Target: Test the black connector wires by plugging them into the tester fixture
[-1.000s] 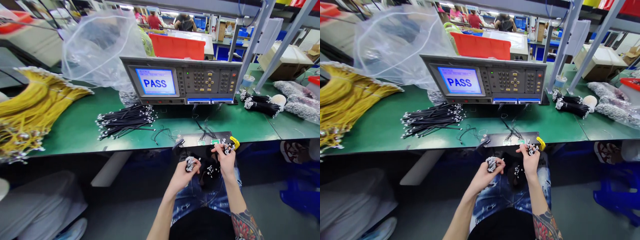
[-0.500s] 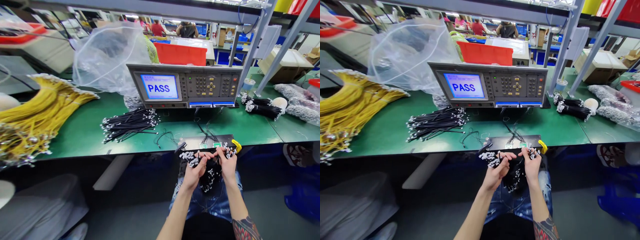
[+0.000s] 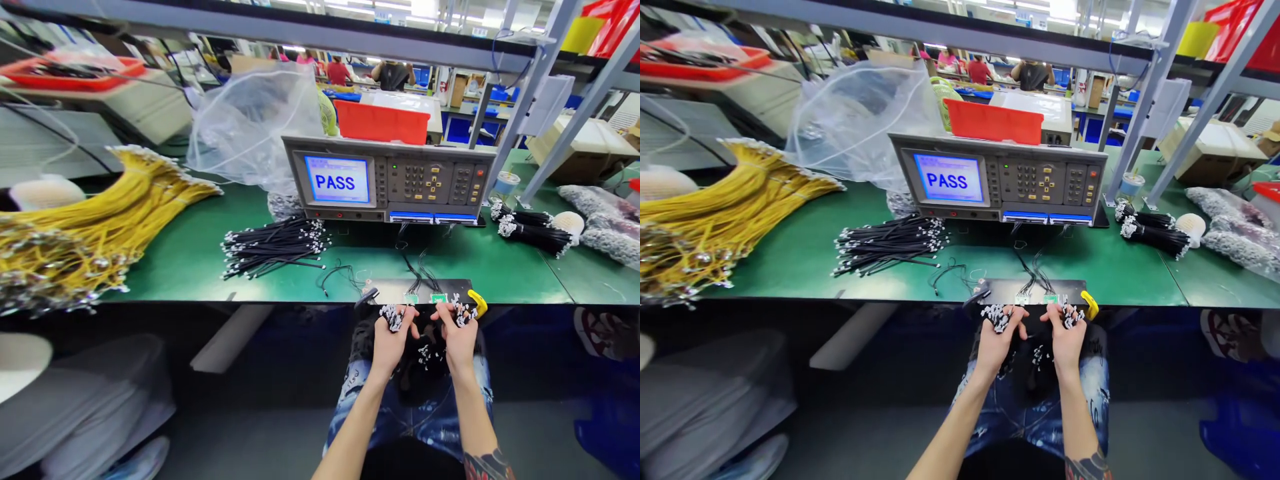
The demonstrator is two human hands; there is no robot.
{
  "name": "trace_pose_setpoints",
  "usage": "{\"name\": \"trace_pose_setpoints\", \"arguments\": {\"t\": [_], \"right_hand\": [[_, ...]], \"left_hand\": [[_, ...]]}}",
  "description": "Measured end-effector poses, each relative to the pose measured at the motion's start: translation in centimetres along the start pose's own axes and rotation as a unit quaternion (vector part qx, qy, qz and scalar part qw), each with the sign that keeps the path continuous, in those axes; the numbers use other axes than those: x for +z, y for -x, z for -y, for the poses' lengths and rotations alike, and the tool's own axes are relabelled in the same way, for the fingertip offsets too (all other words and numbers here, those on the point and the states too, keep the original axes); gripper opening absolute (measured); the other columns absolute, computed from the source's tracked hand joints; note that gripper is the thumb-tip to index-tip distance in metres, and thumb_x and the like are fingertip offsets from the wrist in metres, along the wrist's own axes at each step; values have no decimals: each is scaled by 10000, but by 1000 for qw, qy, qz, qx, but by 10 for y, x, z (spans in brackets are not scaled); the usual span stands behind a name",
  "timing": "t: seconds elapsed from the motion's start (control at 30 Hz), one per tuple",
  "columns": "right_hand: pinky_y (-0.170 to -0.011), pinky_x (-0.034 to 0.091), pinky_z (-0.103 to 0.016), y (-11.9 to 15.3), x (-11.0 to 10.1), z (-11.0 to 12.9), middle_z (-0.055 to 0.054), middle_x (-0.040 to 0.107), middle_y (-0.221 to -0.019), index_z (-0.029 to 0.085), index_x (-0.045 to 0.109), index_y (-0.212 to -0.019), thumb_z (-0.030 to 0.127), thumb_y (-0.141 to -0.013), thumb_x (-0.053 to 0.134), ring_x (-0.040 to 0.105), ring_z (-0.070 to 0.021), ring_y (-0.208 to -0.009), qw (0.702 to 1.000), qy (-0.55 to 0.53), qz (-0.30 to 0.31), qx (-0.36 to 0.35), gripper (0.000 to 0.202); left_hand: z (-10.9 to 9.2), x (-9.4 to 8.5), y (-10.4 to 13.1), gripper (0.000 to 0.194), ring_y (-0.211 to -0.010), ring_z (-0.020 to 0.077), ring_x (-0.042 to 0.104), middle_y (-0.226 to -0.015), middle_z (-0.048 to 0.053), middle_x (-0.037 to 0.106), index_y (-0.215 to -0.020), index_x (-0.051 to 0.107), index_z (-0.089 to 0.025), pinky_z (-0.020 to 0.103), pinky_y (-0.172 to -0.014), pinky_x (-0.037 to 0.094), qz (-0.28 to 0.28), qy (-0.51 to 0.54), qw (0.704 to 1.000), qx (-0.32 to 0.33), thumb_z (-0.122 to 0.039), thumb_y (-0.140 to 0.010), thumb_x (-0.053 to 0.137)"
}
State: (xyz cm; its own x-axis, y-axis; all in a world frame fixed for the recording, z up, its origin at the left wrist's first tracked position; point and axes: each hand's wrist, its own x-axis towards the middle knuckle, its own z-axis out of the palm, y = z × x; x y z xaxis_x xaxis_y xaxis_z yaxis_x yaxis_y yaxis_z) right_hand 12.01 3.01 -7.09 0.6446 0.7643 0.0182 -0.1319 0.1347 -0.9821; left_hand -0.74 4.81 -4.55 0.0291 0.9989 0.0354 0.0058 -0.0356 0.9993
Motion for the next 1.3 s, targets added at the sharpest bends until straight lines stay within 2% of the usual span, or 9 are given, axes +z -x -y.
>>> {"name": "trace_pose_setpoints", "arguments": {"t": [0.13, 0.27, 0.5, 0.77, 0.87, 0.97, 1.2, 1.27, 1.3], "right_hand": [[-520, 480, -287, -1, 0, -1, -35, 701, -586, 164, 712, -721, 528, -744, 832, 600, -171, -527, 1000, 8, -1, -17, 384], [-527, 492, -288, -1, -1, -1, -33, 698, -587, 167, 709, -721, 504, -747, 830, 615, -179, -547, 1000, 9, -1, -16, 359], [-432, 419, -260, -1, -1, -1, -29, 686, -591, 152, 712, -750, 481, -762, 822, 513, -132, -450, 1000, 8, 4, -6, 347], [-495, 496, -295, -2, -3, 0, -38, 685, -602, 173, 714, -740, 477, -780, 811, 594, -179, -526, 999, 21, 18, -26, 321], [-465, 463, -280, -2, -3, 1, -33, 684, -592, 169, 716, -738, 483, -765, 821, 558, -160, -493, 999, 19, 14, -24, 333], [-410, 379, -252, -2, -2, 4, -32, 683, -580, 157, 714, -720, 485, -732, 841, 472, -121, -437, 1000, 1, 9, -2, 352], [-381, 209, -228, 1, -3, 5, -24, 672, -563, 142, 731, -693, 512, -713, 851, 303, -60, -392, 999, -27, 12, 45, 390], [-377, 193, -230, 3, -4, 4, -35, 683, -568, 137, 746, -719, 551, -721, 833, 288, -58, -383, 998, -25, 16, 60, 423], [-374, 187, -229, 3, -5, 4, -43, 693, -578, 134, 752, -738, 571, -723, 825, 281, -55, -378, 997, -25, 27, 70, 443]], "left_hand": [[3, 2, -1, 295, -760, 241, 725, -653, 41, 765, -650, 723, -218, 366, -871, 540, -19, -17, 1000, 15, -425, -852, 669], [6, 4, -1, 286, -761, 241, 727, -643, 34, 763, -635, 726, -224, 362, -862, 536, -48, -16, 999, 4, -412, -842, 664], [0, 14, 1, 309, -767, 249, 734, -630, 38, 752, -555, 679, -240, 360, -842, 540, -92, -29, 995, 6, -386, -823, 635], [3, 16, 0, 291, -757, 244, 755, -648, 39, 766, -576, 714, -239, 354, -831, 558, -104, -65, 992, 18, -351, -832, 630], [2, 16, -1, 291, -726, 237, 751, -628, 34, 758, -563, 711, -239, 348, -817, 563, -107, -64, 992, 17, -332, -827, 630], [0, 18, -1, 296, -760, 243, 757, -666, 42, 771, -558, 705, -236, 343, -811, 562, -112, -52, 992, 18, -344, -824, 634], [3, 17, -1, 282, -837, 252, 751, -713, 47, 784, -636, 743, -227, 367, -901, 535, -98, -15, 995, 6, -402, -835, 646], [4, 13, -2, 272, -755, 219, 723, -662, 37, 754, -639, 731, -216, 334, -821, 542, -81, 13, 997, -3, -406, -821, 665], [4, 11, -2, 273, -660, 190, 684, -610, 26, 721, -631, 714, -209, 304, -720, 534, -65, 32, 997, -15, -414, -807, 681]]}}
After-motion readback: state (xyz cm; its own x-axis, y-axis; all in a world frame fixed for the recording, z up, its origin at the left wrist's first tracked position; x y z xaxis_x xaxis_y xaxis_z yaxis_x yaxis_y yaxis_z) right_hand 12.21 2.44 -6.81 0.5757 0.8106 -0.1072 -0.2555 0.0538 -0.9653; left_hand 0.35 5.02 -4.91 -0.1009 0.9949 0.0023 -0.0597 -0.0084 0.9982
